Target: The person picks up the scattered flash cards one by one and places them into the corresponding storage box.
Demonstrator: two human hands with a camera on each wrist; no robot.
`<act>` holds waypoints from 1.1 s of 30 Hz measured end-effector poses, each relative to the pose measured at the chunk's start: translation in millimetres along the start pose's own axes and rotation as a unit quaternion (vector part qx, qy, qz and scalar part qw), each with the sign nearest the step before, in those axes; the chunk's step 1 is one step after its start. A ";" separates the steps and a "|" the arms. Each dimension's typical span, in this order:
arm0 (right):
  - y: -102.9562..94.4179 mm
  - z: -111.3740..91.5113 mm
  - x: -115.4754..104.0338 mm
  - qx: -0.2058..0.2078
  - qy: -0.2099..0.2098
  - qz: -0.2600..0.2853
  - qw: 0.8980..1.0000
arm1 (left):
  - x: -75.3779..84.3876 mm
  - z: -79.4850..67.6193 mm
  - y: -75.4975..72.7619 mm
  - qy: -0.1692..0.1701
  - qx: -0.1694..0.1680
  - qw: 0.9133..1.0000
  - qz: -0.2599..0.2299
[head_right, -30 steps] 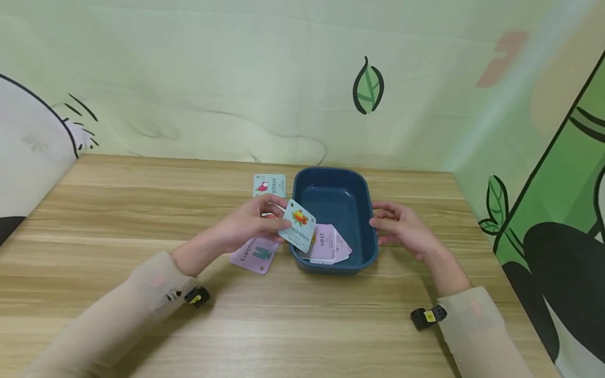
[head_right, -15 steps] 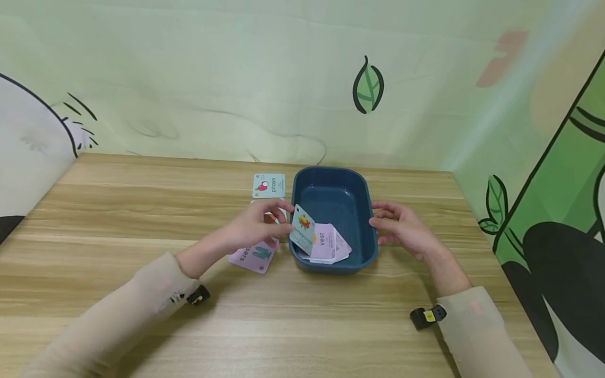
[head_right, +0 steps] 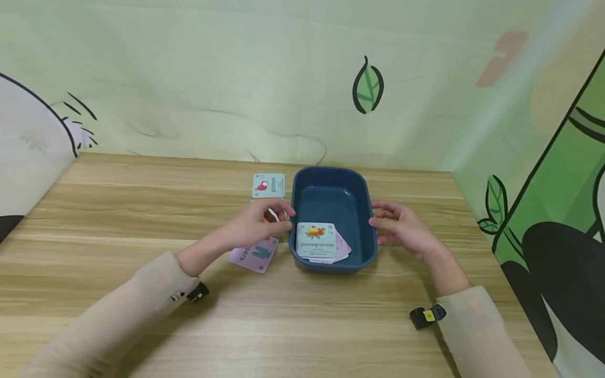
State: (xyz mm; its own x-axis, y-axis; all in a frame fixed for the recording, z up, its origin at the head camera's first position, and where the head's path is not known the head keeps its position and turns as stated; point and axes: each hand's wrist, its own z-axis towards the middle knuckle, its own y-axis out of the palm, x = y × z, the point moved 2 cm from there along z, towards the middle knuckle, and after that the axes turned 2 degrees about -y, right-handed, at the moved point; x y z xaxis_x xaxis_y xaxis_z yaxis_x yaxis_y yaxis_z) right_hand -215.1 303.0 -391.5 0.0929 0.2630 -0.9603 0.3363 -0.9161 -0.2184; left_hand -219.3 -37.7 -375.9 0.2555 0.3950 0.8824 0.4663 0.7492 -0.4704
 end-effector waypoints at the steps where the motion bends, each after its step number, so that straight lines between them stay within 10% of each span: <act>1: 0.1 0.0 0.0 0.000 0.000 -0.001 1.000 | -0.8 -0.3 -1.1 0.002 0.002 1.000 -0.001; 19: 0.2 0.1 0.0 0.001 0.000 -0.001 1.000 | -27.9 -19.5 -31.3 -0.048 -0.076 0.995 0.037; 33: 0.5 -0.1 -0.4 0.001 -0.005 -0.004 1.000 | -35.5 -31.4 -42.9 -0.139 -0.057 0.975 0.166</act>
State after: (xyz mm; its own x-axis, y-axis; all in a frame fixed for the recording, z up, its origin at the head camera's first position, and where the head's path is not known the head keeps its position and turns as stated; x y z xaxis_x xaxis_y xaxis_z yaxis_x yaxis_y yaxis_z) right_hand -214.9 302.5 -391.2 0.0819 0.2668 -0.9603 0.3356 -0.9146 -0.2255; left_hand -221.8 -100.6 -387.3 0.1767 0.7466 0.6414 0.4919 0.4975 -0.7146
